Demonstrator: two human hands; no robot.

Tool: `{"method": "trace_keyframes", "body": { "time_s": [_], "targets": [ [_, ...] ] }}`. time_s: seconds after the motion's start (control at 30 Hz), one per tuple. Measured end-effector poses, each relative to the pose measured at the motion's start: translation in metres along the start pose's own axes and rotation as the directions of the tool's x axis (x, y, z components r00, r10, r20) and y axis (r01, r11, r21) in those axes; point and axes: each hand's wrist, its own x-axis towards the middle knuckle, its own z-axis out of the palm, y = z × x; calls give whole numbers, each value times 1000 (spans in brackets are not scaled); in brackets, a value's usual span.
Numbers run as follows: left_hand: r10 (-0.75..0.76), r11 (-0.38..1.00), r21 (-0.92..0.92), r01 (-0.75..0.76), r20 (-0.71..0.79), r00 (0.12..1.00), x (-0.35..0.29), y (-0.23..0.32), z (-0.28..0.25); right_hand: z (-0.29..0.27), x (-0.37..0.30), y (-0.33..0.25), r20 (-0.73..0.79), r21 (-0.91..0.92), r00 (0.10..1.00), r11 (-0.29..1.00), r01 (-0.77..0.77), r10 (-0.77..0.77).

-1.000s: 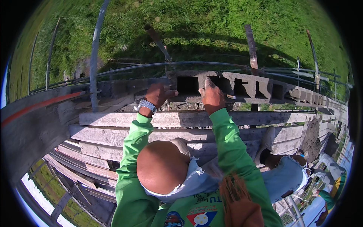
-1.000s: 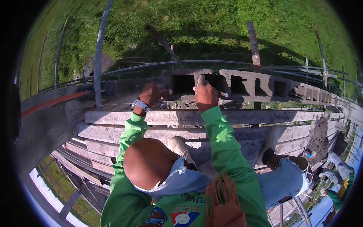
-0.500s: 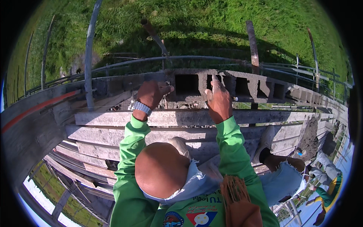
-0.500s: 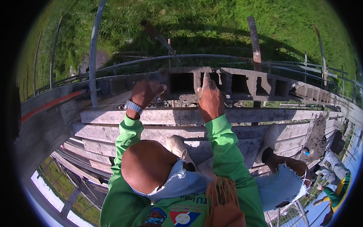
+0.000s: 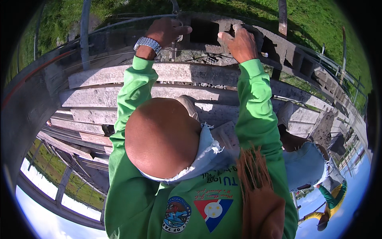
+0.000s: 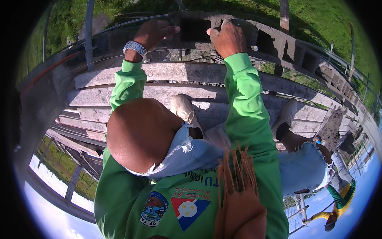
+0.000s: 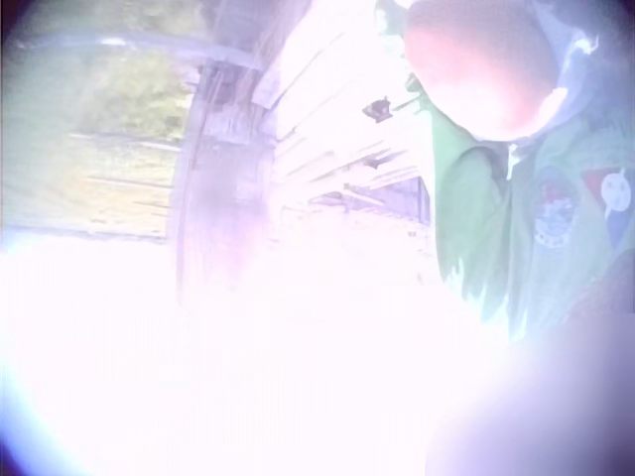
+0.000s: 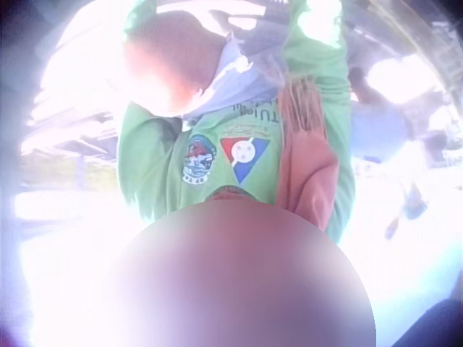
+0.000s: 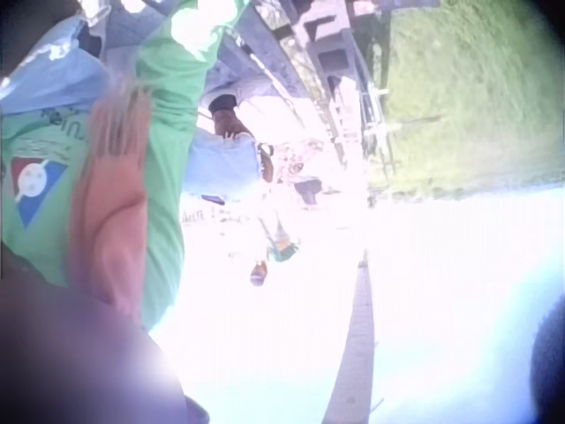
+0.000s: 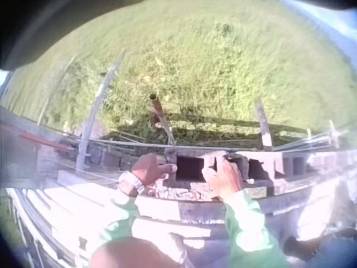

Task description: The person scoops wet concrete with a trowel and spreads it along a row of hollow concrete blocks. They then place a block into the mortar bed, tap it to level it, and continue applying mortar to the joints. The process repeats as additional blocks are laid and aligned.

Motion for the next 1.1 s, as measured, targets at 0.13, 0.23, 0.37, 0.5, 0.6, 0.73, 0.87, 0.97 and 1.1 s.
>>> {"method": "trace_keyframes", "body": {
  "time_s": [0.13, 0.23, 0.37, 0.5, 0.6, 0.73, 0.87, 0.97, 1.1],
  "targets": [
    [-55, 996, -79, 51, -42, 998, -4, -1, -5, -20, -17, -8, -94, 20, 994, 998, 61, -59],
    [17, 1000, -24, -18, -69, 998, -8, -1, -10, -47, -26, -11, -92, 92, 996, 995, 27, -18],
    [64, 993, -86, -82, -194, 979, -14, 0, -15, -97, -34, -9, -156, 154, 987, 986, 68, -43],
    [-16, 977, -211, -36, -241, 970, -26, 11, -19, -144, -50, -14, -188, 231, 974, 959, 165, -123],
    [-129, 957, -286, 48, -273, 953, -37, 27, -22, -180, -70, -10, 190, 599, 981, 796, -82, -41],
    [-53, 931, -340, -131, -482, 874, -62, 52, -26, -184, -81, 28, 534, 422, 827, 793, -440, 175],
    [-239, 605, -794, -57, -250, 938, -112, 69, -11, -123, -84, 91, 713, 333, 651, 692, -641, 260],
    [-402, 492, -840, 227, 12, 916, -153, 72, 22, -63, -91, 120, 781, 225, 525, 633, -741, 338],
    [-498, 438, -681, 586, 359, 789, -175, 70, 75, -8, -87, 97, 868, -65, 367, 810, -583, 334]
  ]
}}
